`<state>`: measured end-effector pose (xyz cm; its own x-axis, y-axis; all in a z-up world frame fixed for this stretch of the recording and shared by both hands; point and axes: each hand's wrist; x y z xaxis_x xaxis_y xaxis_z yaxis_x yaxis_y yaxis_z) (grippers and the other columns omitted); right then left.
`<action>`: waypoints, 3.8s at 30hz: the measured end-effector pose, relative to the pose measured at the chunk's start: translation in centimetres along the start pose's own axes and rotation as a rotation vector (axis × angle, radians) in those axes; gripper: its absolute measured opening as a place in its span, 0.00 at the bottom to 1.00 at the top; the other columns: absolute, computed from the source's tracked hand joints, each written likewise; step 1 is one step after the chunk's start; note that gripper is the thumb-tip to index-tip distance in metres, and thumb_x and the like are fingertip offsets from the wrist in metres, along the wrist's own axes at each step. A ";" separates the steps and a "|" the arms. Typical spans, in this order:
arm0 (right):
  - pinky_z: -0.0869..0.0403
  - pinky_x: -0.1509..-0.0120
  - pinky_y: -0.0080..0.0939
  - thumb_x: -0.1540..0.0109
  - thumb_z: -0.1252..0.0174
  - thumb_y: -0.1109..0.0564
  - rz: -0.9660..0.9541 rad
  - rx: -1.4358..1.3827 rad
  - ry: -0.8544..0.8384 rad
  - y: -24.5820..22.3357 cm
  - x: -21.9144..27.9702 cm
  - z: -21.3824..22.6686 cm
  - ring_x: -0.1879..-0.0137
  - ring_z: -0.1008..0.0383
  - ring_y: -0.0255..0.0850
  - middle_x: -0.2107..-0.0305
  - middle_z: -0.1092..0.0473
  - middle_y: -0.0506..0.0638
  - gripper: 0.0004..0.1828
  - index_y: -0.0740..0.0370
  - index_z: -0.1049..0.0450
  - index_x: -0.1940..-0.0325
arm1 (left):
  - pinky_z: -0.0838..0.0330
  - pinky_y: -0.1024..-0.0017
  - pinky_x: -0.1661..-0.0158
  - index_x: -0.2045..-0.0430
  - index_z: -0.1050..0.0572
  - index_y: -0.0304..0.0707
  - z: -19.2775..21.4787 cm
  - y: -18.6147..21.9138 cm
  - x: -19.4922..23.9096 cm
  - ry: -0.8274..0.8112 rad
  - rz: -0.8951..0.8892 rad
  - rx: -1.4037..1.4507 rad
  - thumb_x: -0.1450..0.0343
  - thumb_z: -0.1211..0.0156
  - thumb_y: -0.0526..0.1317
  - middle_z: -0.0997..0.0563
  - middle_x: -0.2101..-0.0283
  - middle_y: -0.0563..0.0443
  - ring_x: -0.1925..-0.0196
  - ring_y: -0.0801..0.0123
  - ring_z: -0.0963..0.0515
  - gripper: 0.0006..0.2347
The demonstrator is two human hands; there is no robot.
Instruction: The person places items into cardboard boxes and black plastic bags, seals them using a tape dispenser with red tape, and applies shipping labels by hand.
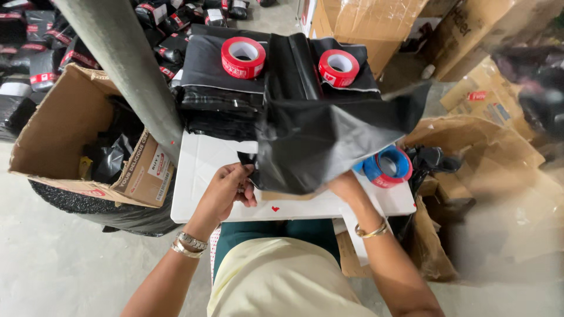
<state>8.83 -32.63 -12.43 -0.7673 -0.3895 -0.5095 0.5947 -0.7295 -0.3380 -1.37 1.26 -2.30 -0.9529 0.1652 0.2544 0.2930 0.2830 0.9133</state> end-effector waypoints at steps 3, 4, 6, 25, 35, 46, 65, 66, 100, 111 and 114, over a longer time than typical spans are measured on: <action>0.29 0.43 0.52 0.41 0.39 0.64 -0.358 -0.422 -0.088 -2.6 -0.2 1.8 0.42 0.29 0.57 0.45 0.30 0.65 0.25 0.75 0.34 0.41 | 0.26 0.71 0.79 0.71 0.26 0.30 0.0 0.1 -0.1 -0.041 0.015 -0.069 0.25 0.52 0.41 0.23 0.83 0.46 0.82 0.63 0.19 0.12; 0.29 0.43 0.52 0.41 0.39 0.64 -0.356 -0.423 -0.093 -3.2 -0.8 2.4 0.42 0.29 0.57 0.45 0.30 0.65 0.25 0.75 0.34 0.41 | 0.26 0.69 0.79 0.72 0.28 0.25 -0.1 -0.1 -0.2 -0.069 0.032 -0.150 0.23 0.51 0.42 0.23 0.83 0.44 0.82 0.61 0.18 0.14; 0.25 0.52 0.48 0.44 0.46 0.64 -0.225 -0.440 -0.035 -3.8 -1.0 3.2 0.56 0.21 0.55 0.61 0.21 0.63 0.11 0.71 0.24 0.59 | 0.24 0.69 0.79 0.65 0.27 0.30 -0.5 -0.8 0.1 0.016 0.082 -0.263 0.24 0.52 0.40 0.22 0.83 0.44 0.82 0.62 0.19 0.10; 0.27 0.41 0.35 0.41 0.41 0.62 -0.215 -0.835 0.259 -12.8 -3.7 6.8 0.45 0.25 0.41 0.51 0.25 0.54 0.22 0.68 0.31 0.44 | 0.29 0.73 0.70 0.60 0.27 0.29 -4.0 1.0 -1.8 0.270 -0.562 -0.518 0.21 0.53 0.39 0.22 0.73 0.47 0.73 0.72 0.26 0.10; 0.27 0.43 0.38 0.30 0.51 0.64 0.288 -0.110 0.669 -21.7 -8.1 22.0 0.52 0.25 0.45 0.60 0.27 0.56 0.10 0.63 0.25 0.48 | 0.37 0.75 0.66 0.60 0.26 0.27 -9.1 16.3 5.2 0.290 -1.071 -0.467 0.21 0.50 0.30 0.28 0.71 0.48 0.68 0.78 0.35 0.05; 0.24 0.49 0.46 0.38 0.46 0.63 0.491 -0.565 0.290 -20.0 -6.9 30.2 0.57 0.25 0.46 0.61 0.27 0.59 0.07 0.66 0.32 0.57 | 0.25 0.71 0.42 0.60 0.27 0.27 -8.2 20.6 14.2 0.050 -1.415 -0.646 0.18 0.48 0.40 0.19 0.66 0.48 0.62 0.71 0.20 0.11; 0.34 0.59 0.37 0.32 0.47 0.60 0.188 0.028 0.278 -15.8 -6.8 26.8 0.64 0.30 0.37 0.63 0.26 0.51 0.10 0.63 0.21 0.52 | 0.33 0.61 0.67 0.70 0.23 0.37 -6.4 17.9 8.0 0.205 -1.533 -1.495 0.34 0.36 0.33 0.26 0.76 0.47 0.70 0.56 0.26 0.04; 0.31 0.55 0.41 0.37 0.45 0.63 0.146 0.019 0.141 -15.3 -5.5 25.2 0.61 0.28 0.42 0.64 0.25 0.52 0.10 0.62 0.21 0.54 | 0.31 0.61 0.66 0.68 0.22 0.39 -5.8 16.0 7.4 0.089 -1.458 -1.550 0.34 0.38 0.33 0.27 0.78 0.51 0.71 0.59 0.26 0.04; 0.28 0.65 0.31 0.45 0.39 0.69 -0.435 -0.378 -0.155 -14.4 8.4 15.2 0.70 0.32 0.30 0.76 0.33 0.46 0.24 0.62 0.27 0.44 | 0.34 0.59 0.76 0.42 0.36 0.36 -4.5 -4.4 9.6 0.215 -0.415 -0.846 0.33 0.42 0.27 0.24 0.79 0.45 0.81 0.56 0.25 0.23; 0.29 0.67 0.32 0.41 0.36 0.65 -0.127 -0.538 -0.305 -23.0 1.0 13.3 0.70 0.27 0.32 0.69 0.29 0.47 0.04 0.63 0.23 0.61 | 0.37 0.78 0.76 0.44 0.31 0.33 -3.2 -3.7 10.5 0.166 -0.194 -0.363 0.30 0.43 0.29 0.27 0.75 0.58 0.77 0.83 0.33 0.18; 0.27 0.66 0.34 0.42 0.36 0.64 -0.034 -0.558 -0.400 -24.9 -0.7 11.0 0.69 0.24 0.35 0.69 0.29 0.49 0.05 0.64 0.24 0.63 | 0.35 0.80 0.74 0.43 0.32 0.32 -2.8 -4.2 10.3 0.118 -0.199 -0.242 0.29 0.43 0.29 0.27 0.74 0.60 0.74 0.84 0.31 0.18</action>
<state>-8.02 -20.38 5.03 -0.7535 -0.6276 -0.1958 0.5210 -0.3884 -0.7601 -12.68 -0.93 -2.64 -0.9962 0.0149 0.0858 0.0866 0.0639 0.9942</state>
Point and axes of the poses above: each hand's wrist, its own x-axis away from the middle knuckle, its own z-axis out of the back of the hand, y = z × x
